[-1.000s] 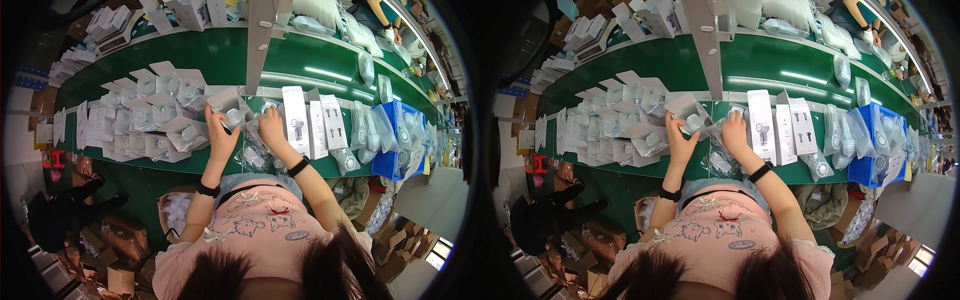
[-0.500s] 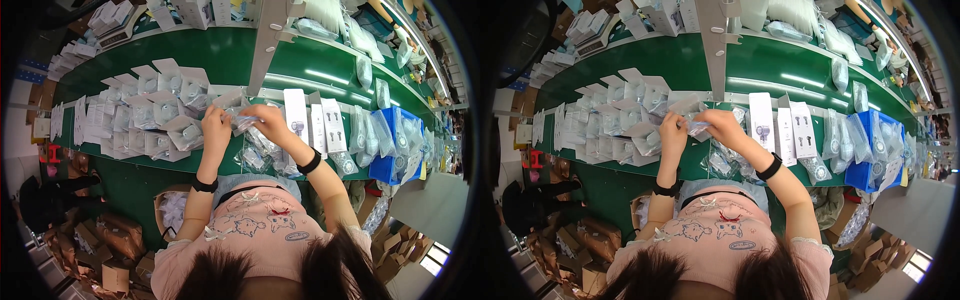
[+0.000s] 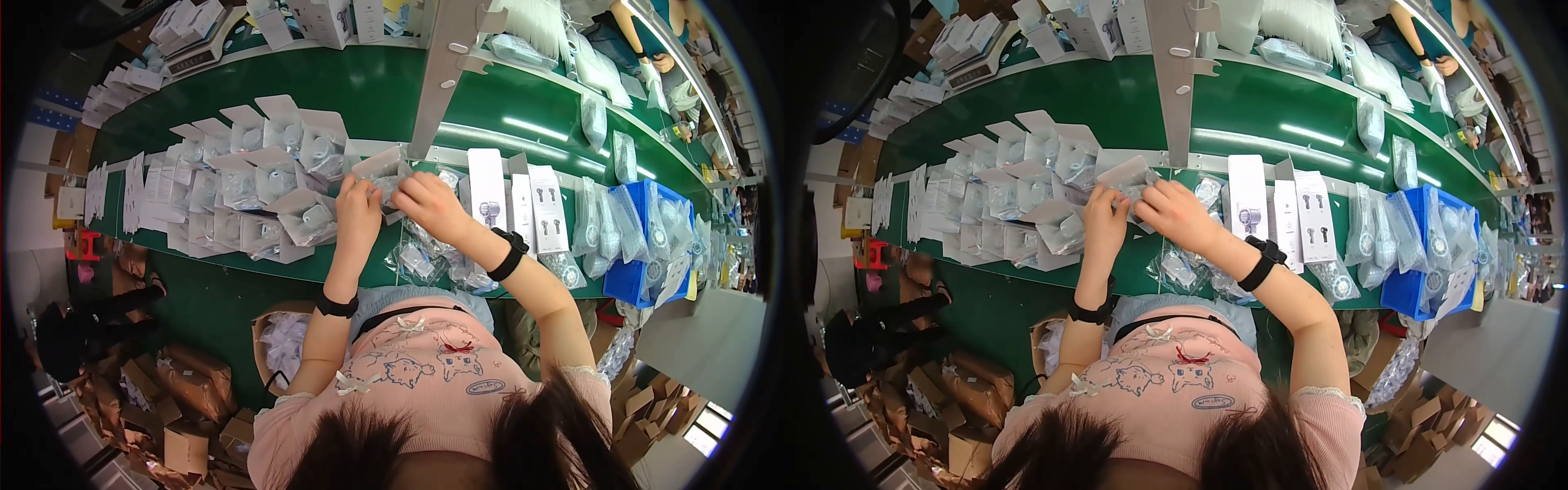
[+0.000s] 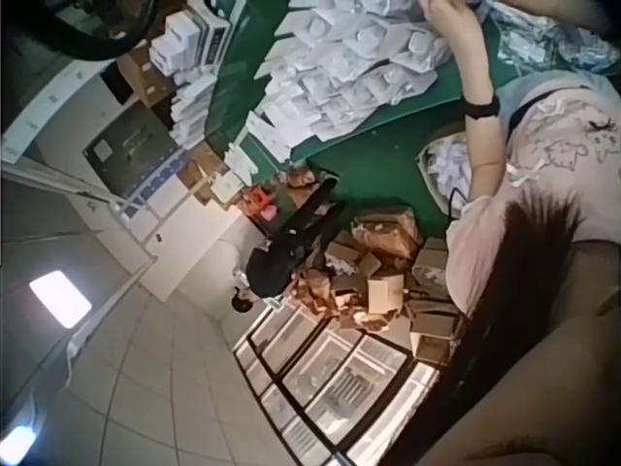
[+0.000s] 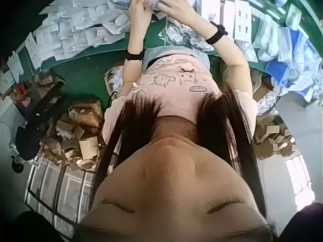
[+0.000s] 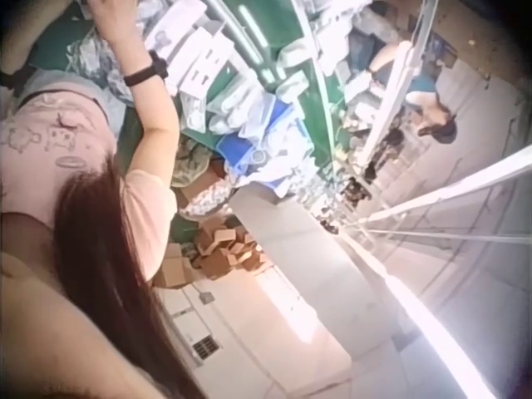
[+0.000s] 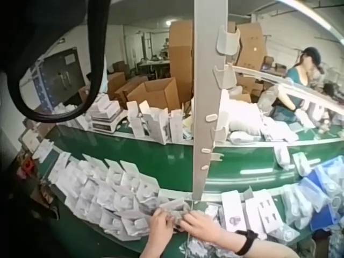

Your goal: The person folds cardboard boxes, places a small plastic bag inside each, and then inserts a handheld fan wrapped in bubble wrap. They repeat this process for several more boxes, occasionally moving items on the table to reach others.

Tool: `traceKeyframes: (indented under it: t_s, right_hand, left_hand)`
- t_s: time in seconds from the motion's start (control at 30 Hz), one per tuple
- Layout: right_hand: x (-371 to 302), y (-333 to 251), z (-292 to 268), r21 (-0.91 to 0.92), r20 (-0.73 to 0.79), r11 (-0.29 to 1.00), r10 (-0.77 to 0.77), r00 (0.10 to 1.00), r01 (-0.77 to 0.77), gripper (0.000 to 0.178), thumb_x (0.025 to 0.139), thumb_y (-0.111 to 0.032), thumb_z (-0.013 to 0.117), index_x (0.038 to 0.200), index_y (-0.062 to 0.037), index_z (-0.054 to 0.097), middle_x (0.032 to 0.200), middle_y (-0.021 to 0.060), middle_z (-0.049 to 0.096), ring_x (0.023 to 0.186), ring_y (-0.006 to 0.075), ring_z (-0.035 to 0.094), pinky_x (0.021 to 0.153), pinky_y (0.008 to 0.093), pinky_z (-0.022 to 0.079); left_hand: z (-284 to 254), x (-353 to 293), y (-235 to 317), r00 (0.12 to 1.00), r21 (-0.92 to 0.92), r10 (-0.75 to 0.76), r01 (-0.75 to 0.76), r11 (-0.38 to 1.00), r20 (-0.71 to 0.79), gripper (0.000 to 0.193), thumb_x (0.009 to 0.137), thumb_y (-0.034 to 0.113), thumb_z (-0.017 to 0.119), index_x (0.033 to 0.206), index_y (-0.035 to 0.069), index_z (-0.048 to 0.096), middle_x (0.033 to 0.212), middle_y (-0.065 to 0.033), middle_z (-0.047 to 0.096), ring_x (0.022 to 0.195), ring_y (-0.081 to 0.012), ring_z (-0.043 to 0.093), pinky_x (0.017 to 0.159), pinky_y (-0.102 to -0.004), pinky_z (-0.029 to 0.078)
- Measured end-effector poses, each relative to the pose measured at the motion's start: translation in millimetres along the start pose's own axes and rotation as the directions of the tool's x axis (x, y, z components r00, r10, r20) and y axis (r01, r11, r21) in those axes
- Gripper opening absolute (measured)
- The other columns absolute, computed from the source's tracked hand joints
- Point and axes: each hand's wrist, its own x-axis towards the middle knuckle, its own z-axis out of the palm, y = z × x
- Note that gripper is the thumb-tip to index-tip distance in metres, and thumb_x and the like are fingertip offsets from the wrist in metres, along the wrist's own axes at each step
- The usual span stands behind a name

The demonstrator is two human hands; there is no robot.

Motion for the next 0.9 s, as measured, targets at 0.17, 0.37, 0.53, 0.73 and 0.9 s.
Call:
traceKeyframes:
  t_s: [0.17,0.37,0.53,0.73,0.9]
  right_hand:
    - [-2.7,-13.6,22.4,0.160,-0.076,0.987,0.034,0.997,-0.021,0.026,0.071,-0.029,0.060,0.082,-0.0059,0.055,0.085,0.0034,0.051,0.080,0.0209,0.046,0.074,0.0337,0.038]
    - [-5.3,-27.6,-3.5,0.085,0.145,0.996,-0.016,0.989,0.004,0.027,0.069,-0.026,0.062,0.087,-0.0062,0.056,0.090,0.0053,0.055,0.089,0.0234,0.048,0.081,0.0372,0.038]
    - [-36.8,-1.5,-49.2,0.291,-0.236,0.950,0.183,0.954,-0.110,0.024,0.067,-0.011,0.063,0.090,-0.0068,0.057,0.094,0.0071,0.057,0.099,0.0247,0.049,0.086,0.0391,0.036]
    - [-127.8,100.7,-76.4,0.254,-0.246,0.714,0.700,0.671,-0.652,0.024,0.070,-0.004,0.059,0.093,-0.0019,0.057,0.094,0.0121,0.058,0.091,0.0283,0.053,0.078,0.0326,0.043]
    - [-135.2,114.6,-61.5,0.412,0.185,0.350,0.872,0.453,-0.841,0.025,0.071,-0.007,0.058,0.095,-0.0011,0.058,0.099,0.0167,0.057,0.094,0.0306,0.052,0.080,0.0350,0.042]
  left_hand:
    - [5.2,-3.9,-12.1,0.995,0.006,0.074,-0.074,0.997,-0.061,0.008,0.069,0.001,0.059,0.073,-0.003,0.053,0.075,-0.0147,0.051,0.063,-0.0318,0.052,0.056,-0.0370,0.041]
    - [-18.4,-6.4,4.7,0.985,0.325,0.173,-0.168,0.931,0.012,0.005,0.068,-0.005,0.054,0.073,-0.005,0.052,0.085,-0.0172,0.051,0.084,-0.0350,0.048,0.071,-0.0401,0.039]
    - [-39.4,-15.0,13.6,0.995,0.585,0.091,-0.089,0.806,0.027,0.018,0.068,-0.006,0.055,0.086,-0.003,0.052,0.098,-0.0156,0.050,0.093,-0.0320,0.044,0.080,-0.0395,0.037]
    - [7.6,-28.3,55.7,0.919,0.398,0.243,-0.107,0.911,-0.310,0.052,0.066,0.004,0.066,0.110,0.002,0.040,0.115,-0.0177,0.037,0.102,-0.0304,0.039,0.085,-0.0395,0.035]
    - [140.7,-27.0,17.9,0.958,-0.160,0.011,0.036,0.987,0.288,0.074,0.067,0.014,0.069,0.125,-0.002,0.027,0.121,-0.0215,0.037,0.111,-0.0335,0.036,0.092,-0.0404,0.032]
